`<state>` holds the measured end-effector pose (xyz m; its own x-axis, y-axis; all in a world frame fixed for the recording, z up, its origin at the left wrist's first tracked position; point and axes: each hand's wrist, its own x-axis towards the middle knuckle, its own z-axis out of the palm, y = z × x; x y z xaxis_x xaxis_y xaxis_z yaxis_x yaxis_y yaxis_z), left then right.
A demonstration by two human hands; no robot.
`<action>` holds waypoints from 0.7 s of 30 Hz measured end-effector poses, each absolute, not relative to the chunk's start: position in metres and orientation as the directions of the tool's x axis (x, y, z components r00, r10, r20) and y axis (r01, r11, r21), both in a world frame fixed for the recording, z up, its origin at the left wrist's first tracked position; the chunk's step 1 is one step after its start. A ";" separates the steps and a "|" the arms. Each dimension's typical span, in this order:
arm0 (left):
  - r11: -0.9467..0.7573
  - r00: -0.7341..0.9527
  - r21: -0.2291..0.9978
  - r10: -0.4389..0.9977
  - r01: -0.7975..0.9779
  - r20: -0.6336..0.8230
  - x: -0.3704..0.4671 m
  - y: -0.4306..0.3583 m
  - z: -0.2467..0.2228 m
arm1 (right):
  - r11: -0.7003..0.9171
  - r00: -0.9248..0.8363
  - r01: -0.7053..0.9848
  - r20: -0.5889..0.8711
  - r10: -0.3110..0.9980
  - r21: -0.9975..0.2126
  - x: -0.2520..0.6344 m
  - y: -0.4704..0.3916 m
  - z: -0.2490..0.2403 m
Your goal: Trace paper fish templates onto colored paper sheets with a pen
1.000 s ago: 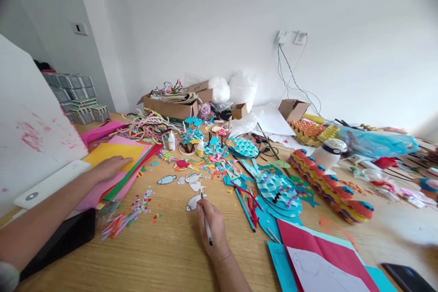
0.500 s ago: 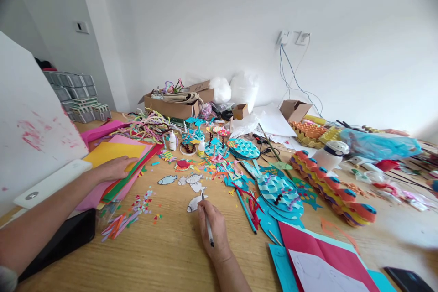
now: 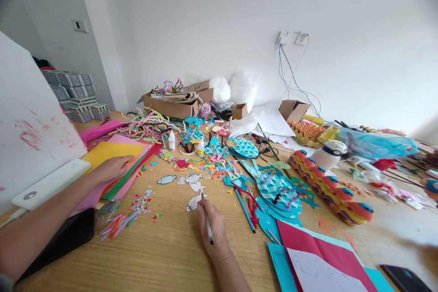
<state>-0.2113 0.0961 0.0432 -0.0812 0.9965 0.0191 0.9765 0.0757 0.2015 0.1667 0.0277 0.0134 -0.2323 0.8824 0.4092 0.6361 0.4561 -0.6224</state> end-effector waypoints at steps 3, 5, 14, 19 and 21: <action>0.035 -0.042 0.148 0.998 0.988 0.043 -0.217 0.095 0.039 | 0.462 -0.232 0.627 0.416 0.879 -0.627 0.167 0.028 0.013; 0.050 -0.058 0.111 0.996 0.993 0.068 -0.221 0.093 0.038 | 0.457 -0.227 0.629 0.415 0.881 -0.628 0.167 0.028 0.012; 0.240 -0.252 0.080 0.947 0.967 0.201 -0.234 0.098 0.059 | 0.448 -0.239 0.644 0.394 0.888 -0.620 0.166 0.030 0.009; 0.317 -0.355 0.165 0.871 0.934 0.339 -0.231 0.100 0.083 | 0.446 -0.247 0.635 0.381 0.891 -0.631 0.167 0.030 0.007; 0.327 -0.379 0.194 0.836 0.925 0.397 -0.228 0.100 0.094 | 0.444 -0.240 0.632 0.384 0.892 -0.636 0.167 0.031 0.007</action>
<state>-0.2283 0.1002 0.0937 -0.3790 0.8360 0.3969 0.9248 0.3271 0.1942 0.1668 0.0306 0.0069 -0.2404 0.8916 0.3838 0.6317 0.4439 -0.6355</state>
